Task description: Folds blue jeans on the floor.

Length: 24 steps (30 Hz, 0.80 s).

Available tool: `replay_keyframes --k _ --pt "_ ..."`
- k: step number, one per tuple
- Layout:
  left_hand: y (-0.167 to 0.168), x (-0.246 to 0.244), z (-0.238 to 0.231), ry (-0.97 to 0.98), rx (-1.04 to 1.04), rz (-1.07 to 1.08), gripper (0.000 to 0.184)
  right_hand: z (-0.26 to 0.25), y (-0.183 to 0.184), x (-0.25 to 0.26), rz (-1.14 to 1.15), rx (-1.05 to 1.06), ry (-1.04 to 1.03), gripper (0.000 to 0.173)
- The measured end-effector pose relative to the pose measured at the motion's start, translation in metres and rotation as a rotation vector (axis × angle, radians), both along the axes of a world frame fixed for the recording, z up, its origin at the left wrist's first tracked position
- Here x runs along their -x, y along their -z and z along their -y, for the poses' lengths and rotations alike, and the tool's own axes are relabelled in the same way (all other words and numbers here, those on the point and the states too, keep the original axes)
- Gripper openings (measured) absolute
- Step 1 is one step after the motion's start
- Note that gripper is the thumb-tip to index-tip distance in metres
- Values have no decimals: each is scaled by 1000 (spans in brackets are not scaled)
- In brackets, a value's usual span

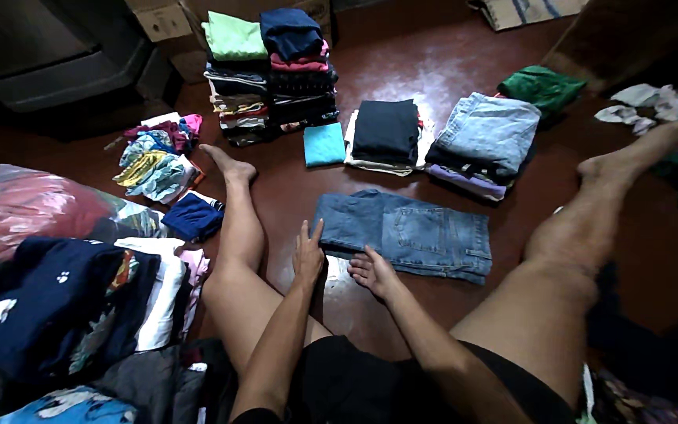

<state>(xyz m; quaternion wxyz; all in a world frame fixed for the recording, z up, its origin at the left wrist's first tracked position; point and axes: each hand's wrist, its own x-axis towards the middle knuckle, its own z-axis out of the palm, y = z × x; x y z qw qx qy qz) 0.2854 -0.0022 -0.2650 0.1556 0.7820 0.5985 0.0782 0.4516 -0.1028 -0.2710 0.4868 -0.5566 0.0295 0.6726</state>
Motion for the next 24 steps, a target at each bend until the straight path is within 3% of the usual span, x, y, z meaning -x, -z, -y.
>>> replay_keyframes --k 2,5,8,11,13,16,18,21,24 --pt "0 4 1 -8 52 -24 69 6 -14 -1 243 -54 -163 45" --pt "0 2 0 -8 80 4 68 0 -22 -11 932 -238 -243 25" --pt "7 7 -2 -30 113 81 68 -7 -2 -22 1398 -310 -368 34" --pt "13 10 -4 -51 100 216 67 -1 29 -21 1513 -305 -642 53" --pt "6 9 -3 -38 59 204 66 2 30 -18 1503 -307 -728 60" --pt "-8 -3 7 171 -153 145 68 1 26 -18 1460 -296 -756 58" --pt "-3 -14 9 328 -245 92 58 1 26 -18 1458 -306 -757 59" --pt "13 -19 2 334 34 -140 52 2 15 -17 1459 -311 -687 55" --pt "13 -23 -9 325 151 -176 53 -9 -10 -14 1647 -359 -458 48"
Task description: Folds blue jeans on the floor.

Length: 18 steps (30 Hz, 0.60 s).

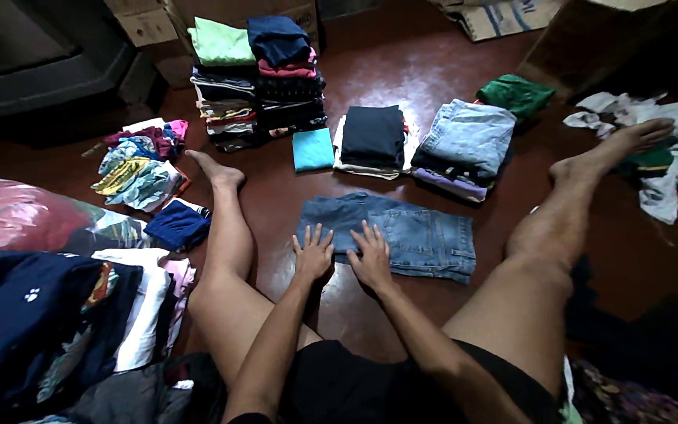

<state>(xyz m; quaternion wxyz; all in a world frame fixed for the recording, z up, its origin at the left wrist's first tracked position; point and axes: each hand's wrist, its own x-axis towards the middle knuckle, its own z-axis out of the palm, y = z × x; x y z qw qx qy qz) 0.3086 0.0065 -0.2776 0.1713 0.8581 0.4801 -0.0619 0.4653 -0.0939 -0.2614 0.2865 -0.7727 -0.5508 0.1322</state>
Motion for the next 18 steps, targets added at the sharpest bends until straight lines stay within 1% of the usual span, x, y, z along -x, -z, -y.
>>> replay_keyframes --k 2,3,4,6,7,9,11,13,16,18 --pt "-3 3 2 7 10 11 53 -12 -5 -1 110 -81 5 50" --pt "-2 4 2 2 4 29 52 -18 0 -5 162 -74 -14 53" --pt "-2 4 2 -15 -3 57 51 -25 11 -12 200 -12 -35 57" --pt "3 5 6 -96 -25 139 50 -27 41 -28 218 223 -71 68" --pt "6 6 5 -159 -59 202 50 -28 47 -31 215 294 -74 71" --pt "5 10 -4 -321 -116 353 53 -35 36 -29 149 346 -58 73" --pt "2 16 -6 -516 -22 468 62 -27 27 -21 19 277 55 72" --pt "-8 20 -23 -650 125 567 66 -35 15 -21 -140 157 174 70" --pt "-10 32 -32 -764 369 720 63 -42 5 -29 -396 116 267 59" --pt "-11 38 -35 -795 487 775 54 -38 -4 -33 -430 82 249 44"
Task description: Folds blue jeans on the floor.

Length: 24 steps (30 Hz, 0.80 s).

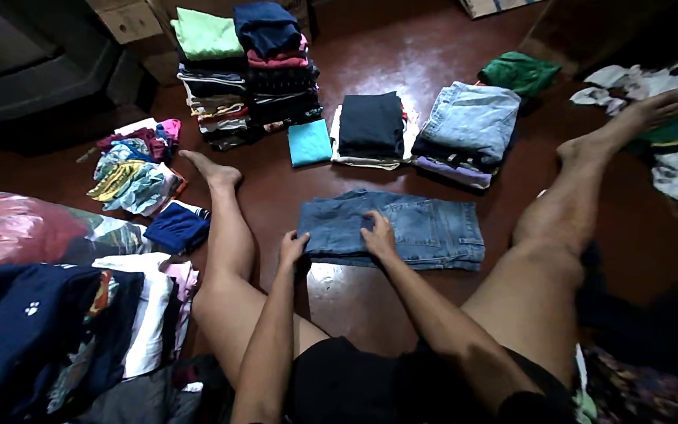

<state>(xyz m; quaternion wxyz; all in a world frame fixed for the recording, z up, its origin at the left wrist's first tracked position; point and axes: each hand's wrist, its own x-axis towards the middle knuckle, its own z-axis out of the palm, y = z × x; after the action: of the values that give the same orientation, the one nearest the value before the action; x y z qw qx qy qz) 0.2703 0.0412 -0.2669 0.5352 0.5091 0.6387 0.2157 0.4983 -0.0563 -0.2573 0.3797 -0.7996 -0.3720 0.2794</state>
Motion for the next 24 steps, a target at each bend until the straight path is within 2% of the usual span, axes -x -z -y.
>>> replay_keyframes --k 2,5,10,14,17,19,22,24 --pt "-2 2 2 9 64 27 43 10 3 0 42 -28 -20 35" --pt "-5 -3 10 81 94 -33 34 29 32 -7 149 59 -89 34" --pt "-10 -5 9 73 68 -36 38 26 17 -4 139 -63 -19 32" --pt "-7 -4 11 120 94 43 47 32 29 -10 268 123 -92 35" --pt "-16 -8 12 98 96 107 44 28 3 3 420 6 -100 44" --pt "-14 -12 12 72 98 126 44 25 6 14 512 -71 -145 58" --pt "-15 -13 18 67 87 188 53 23 50 18 548 109 -347 81" --pt "-38 -16 23 91 35 247 61 17 50 16 498 165 -427 85"
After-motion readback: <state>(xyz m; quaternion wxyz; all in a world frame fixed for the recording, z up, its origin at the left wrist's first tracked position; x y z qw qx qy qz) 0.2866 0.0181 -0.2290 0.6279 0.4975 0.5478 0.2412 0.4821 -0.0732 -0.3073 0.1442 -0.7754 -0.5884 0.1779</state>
